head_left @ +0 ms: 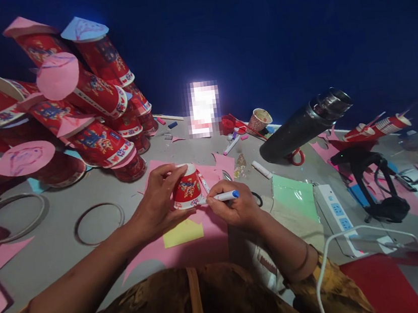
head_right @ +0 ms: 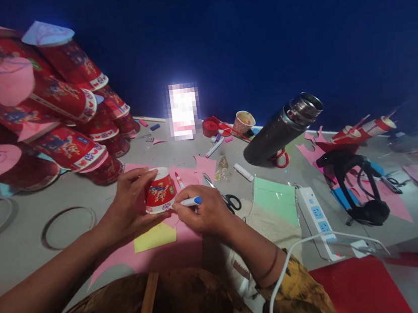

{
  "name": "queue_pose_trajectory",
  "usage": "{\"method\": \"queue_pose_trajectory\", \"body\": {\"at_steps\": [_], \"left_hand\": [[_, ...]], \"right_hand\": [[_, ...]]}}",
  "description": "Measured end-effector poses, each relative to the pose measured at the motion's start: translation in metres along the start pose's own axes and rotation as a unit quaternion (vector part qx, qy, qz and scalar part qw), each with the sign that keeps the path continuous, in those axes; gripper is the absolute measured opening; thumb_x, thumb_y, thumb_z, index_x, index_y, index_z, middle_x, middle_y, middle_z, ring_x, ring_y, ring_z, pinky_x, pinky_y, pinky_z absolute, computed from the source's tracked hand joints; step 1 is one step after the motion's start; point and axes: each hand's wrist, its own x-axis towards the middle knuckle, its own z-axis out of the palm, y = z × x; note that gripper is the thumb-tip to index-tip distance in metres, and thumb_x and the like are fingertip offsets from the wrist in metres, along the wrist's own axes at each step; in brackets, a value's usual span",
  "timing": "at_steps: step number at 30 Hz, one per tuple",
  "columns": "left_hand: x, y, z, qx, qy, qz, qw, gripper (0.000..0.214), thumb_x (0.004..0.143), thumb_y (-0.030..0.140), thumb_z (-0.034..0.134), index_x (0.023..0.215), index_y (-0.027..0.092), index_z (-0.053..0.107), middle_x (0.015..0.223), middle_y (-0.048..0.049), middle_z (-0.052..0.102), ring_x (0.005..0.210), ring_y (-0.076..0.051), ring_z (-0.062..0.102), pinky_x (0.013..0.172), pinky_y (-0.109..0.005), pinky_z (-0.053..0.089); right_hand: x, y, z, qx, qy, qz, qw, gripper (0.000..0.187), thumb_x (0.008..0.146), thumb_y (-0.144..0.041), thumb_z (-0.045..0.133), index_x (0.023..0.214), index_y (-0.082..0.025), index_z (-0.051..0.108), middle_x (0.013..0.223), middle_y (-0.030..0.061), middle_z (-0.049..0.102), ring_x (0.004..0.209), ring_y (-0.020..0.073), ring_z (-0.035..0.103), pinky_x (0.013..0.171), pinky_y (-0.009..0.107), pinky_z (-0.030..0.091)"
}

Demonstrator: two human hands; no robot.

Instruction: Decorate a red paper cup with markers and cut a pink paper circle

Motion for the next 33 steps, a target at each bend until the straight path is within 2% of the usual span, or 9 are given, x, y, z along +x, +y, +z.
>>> {"method": "queue_pose_trajectory", "body": {"at_steps": [3,6,11,15,20,24,29,33], "left_hand": [[0.002,-0.001,-0.003,-0.007,-0.022,0.001,1.0,0.1,0.088,0.038,0.083,0.167,0.029,0.022,0.146,-0.018,0.043,0.14,-0.04,0.049,0.116,-0.058,0.051],[0.003,-0.005,-0.007,-0.021,-0.058,-0.001,0.998,0.098,0.088,0.025,0.075,0.168,0.027,0.017,0.152,-0.0194,0.041,0.145,-0.04,0.045,0.119,-0.062,0.048],[0.006,-0.013,-0.013,-0.051,-0.084,-0.016,0.995,0.095,0.086,0.019,0.071,0.166,0.027,0.02,0.158,-0.0189,0.044,0.148,-0.04,0.046,0.121,-0.063,0.046],[0.01,-0.011,-0.016,-0.066,-0.079,-0.036,0.994,0.089,0.087,0.02,0.071,0.163,0.025,0.025,0.157,-0.0193,0.047,0.145,-0.039,0.051,0.119,-0.061,0.049],[0.012,-0.007,-0.015,-0.076,-0.069,-0.026,0.994,0.081,0.089,0.019,0.067,0.161,0.027,0.029,0.155,-0.0184,0.047,0.147,-0.037,0.05,0.119,-0.06,0.05],[0.011,-0.008,-0.015,-0.069,-0.04,-0.023,0.997,0.081,0.088,0.026,0.071,0.16,0.029,0.033,0.15,-0.0158,0.048,0.143,-0.037,0.051,0.119,-0.058,0.049],[0.009,-0.009,-0.013,-0.049,-0.014,-0.021,0.998,0.082,0.087,0.031,0.072,0.161,0.028,0.037,0.144,-0.0149,0.047,0.139,-0.037,0.05,0.119,-0.059,0.048],[0.009,-0.006,-0.012,-0.043,-0.01,-0.036,0.998,0.084,0.085,0.04,0.079,0.159,0.026,0.041,0.14,-0.0155,0.05,0.134,-0.038,0.052,0.116,-0.059,0.05]], "right_hand": [[0.001,0.0,-0.001,-0.001,0.001,0.001,1.0,0.014,0.097,-0.025,0.064,0.084,-0.022,0.071,0.076,0.0019,0.077,0.065,0.0161,0.069,0.067,0.027,0.054],[0.0,0.002,-0.002,-0.009,0.004,0.014,1.0,0.015,0.098,-0.028,0.064,0.086,-0.023,0.071,0.073,0.0012,0.075,0.064,0.0159,0.067,0.066,0.027,0.053],[0.0,0.003,-0.003,-0.022,0.014,0.019,0.999,0.018,0.099,-0.031,0.063,0.086,-0.022,0.071,0.072,0.0016,0.074,0.062,0.0158,0.064,0.064,0.027,0.052],[0.002,0.002,-0.005,-0.019,0.025,0.025,0.999,0.016,0.099,-0.03,0.063,0.086,-0.023,0.07,0.07,0.0003,0.073,0.056,0.0146,0.061,0.06,0.027,0.049],[0.004,0.002,-0.008,-0.032,0.03,0.03,0.999,0.018,0.099,-0.029,0.062,0.083,-0.023,0.067,0.067,-0.0007,0.071,0.054,0.0138,0.058,0.056,0.026,0.045],[0.003,0.0,-0.01,-0.052,0.06,0.0,0.997,0.018,0.098,-0.029,0.062,0.082,-0.024,0.067,0.068,0.0006,0.072,0.058,0.0154,0.063,0.059,0.028,0.048],[0.002,-0.008,-0.007,-0.005,0.093,-0.035,0.995,0.012,0.097,-0.023,0.064,0.086,-0.024,0.07,0.072,0.0017,0.076,0.061,0.0167,0.068,0.062,0.029,0.054],[0.0,-0.007,0.001,0.011,0.085,-0.046,0.995,0.008,0.097,-0.025,0.068,0.091,-0.024,0.073,0.079,0.0039,0.08,0.068,0.0187,0.074,0.068,0.031,0.059]]}}
